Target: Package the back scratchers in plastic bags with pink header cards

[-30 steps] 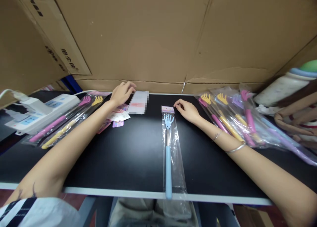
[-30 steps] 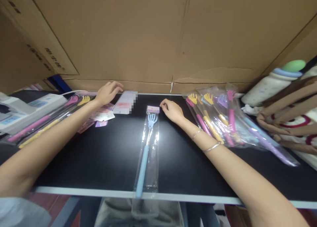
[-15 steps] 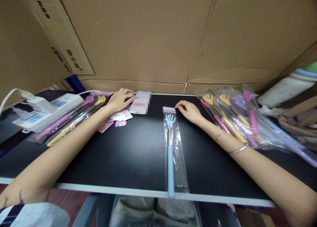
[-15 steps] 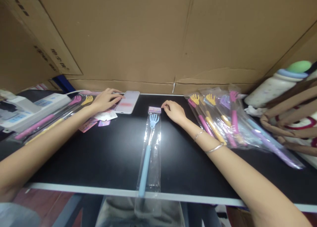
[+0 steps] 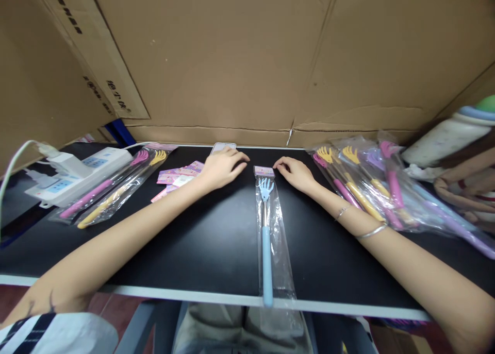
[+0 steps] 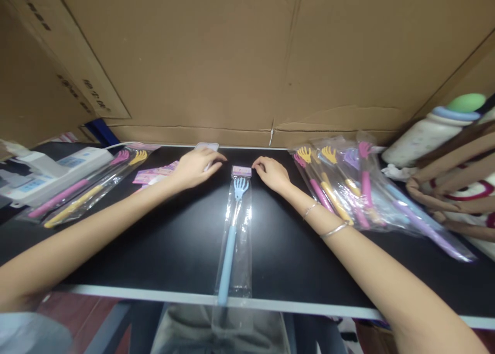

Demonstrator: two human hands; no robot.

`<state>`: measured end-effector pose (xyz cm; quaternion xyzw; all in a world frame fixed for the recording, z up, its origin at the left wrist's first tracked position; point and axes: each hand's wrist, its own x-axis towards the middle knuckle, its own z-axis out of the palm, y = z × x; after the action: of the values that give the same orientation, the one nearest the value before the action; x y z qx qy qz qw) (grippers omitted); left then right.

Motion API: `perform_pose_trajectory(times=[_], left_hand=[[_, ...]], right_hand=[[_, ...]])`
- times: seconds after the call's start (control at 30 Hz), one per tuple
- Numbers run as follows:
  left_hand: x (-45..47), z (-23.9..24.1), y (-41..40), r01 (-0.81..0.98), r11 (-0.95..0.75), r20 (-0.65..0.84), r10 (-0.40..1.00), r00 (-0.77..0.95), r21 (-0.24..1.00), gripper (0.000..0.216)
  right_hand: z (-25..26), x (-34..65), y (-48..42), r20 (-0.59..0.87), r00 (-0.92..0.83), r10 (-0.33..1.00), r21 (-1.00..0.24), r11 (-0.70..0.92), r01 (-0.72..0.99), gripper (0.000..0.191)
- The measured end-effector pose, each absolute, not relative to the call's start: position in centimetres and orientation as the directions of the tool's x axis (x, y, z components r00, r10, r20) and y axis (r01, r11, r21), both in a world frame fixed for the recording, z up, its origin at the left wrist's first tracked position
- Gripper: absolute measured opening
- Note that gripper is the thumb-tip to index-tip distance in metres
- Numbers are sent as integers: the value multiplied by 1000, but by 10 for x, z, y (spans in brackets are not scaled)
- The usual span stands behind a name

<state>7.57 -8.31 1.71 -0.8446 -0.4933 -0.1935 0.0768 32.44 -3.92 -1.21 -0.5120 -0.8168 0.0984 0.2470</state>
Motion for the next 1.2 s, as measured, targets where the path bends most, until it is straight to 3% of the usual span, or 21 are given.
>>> perform_pose_trajectory(times=[0.23, 0.47, 0.7, 1.2], left_hand=[[123, 8, -79, 886, -459, 276, 862, 425, 69, 41], [124, 6, -79, 845, -511, 347, 830, 436, 160, 36], [120, -4, -81, 809, -557, 462, 777, 427, 189, 27], [122, -5, -83, 814, -534, 452, 799, 397, 228, 27]], right_hand=[[-11, 325, -40, 300, -342, 891, -420, 445, 791, 22], [-11, 324, -41, 281, -335, 900, -388, 425, 818, 23], [-10, 323, -43, 282, -342, 896, -434, 437, 788, 32], [-9, 320, -47, 353, -469, 809, -579, 583, 570, 23]])
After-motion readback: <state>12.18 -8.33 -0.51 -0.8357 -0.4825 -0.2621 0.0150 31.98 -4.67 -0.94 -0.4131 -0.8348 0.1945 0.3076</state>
